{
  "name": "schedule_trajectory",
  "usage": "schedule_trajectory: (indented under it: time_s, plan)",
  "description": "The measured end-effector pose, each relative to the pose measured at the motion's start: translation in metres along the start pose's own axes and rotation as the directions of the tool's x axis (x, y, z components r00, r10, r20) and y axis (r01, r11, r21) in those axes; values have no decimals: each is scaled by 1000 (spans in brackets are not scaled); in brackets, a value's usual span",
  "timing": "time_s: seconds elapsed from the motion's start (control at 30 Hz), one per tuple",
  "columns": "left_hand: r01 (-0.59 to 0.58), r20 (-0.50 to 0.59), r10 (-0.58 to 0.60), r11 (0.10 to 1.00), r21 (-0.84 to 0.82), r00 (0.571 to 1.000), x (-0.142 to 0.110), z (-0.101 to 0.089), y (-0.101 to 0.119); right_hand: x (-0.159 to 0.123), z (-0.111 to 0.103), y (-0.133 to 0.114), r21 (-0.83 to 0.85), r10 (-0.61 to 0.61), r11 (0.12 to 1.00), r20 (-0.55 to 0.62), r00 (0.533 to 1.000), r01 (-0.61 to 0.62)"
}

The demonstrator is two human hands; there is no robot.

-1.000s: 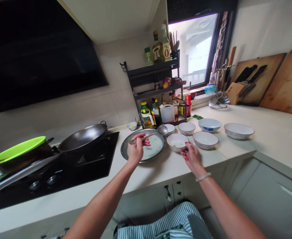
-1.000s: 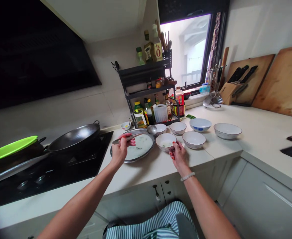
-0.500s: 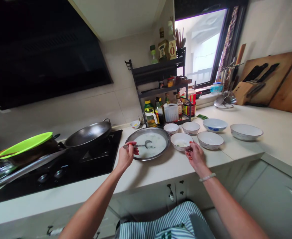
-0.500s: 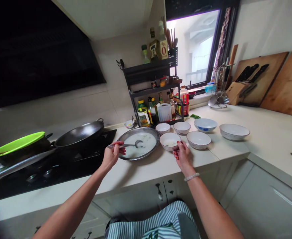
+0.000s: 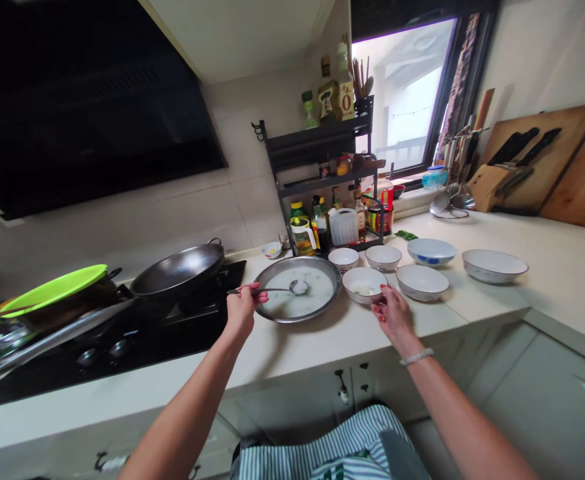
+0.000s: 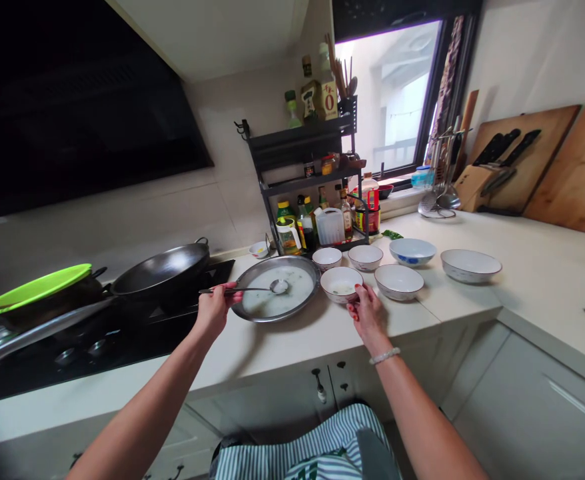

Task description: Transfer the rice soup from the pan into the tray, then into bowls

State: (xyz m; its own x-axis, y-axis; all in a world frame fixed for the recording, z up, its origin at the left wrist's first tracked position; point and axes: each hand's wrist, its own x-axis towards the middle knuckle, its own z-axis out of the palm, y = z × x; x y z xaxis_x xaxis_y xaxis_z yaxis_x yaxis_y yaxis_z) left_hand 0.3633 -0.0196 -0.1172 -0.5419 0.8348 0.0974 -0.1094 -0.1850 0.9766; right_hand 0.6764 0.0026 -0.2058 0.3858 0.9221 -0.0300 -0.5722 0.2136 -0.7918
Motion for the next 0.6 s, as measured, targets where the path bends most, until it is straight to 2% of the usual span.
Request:
schedule_trajectory:
  time_s: [0.6]
  plan:
    - [34, -22, -34, 999, -22, 999, -6, 12, 14, 3, -2, 3, -3, -5, 1000, -1, 1000, 5]
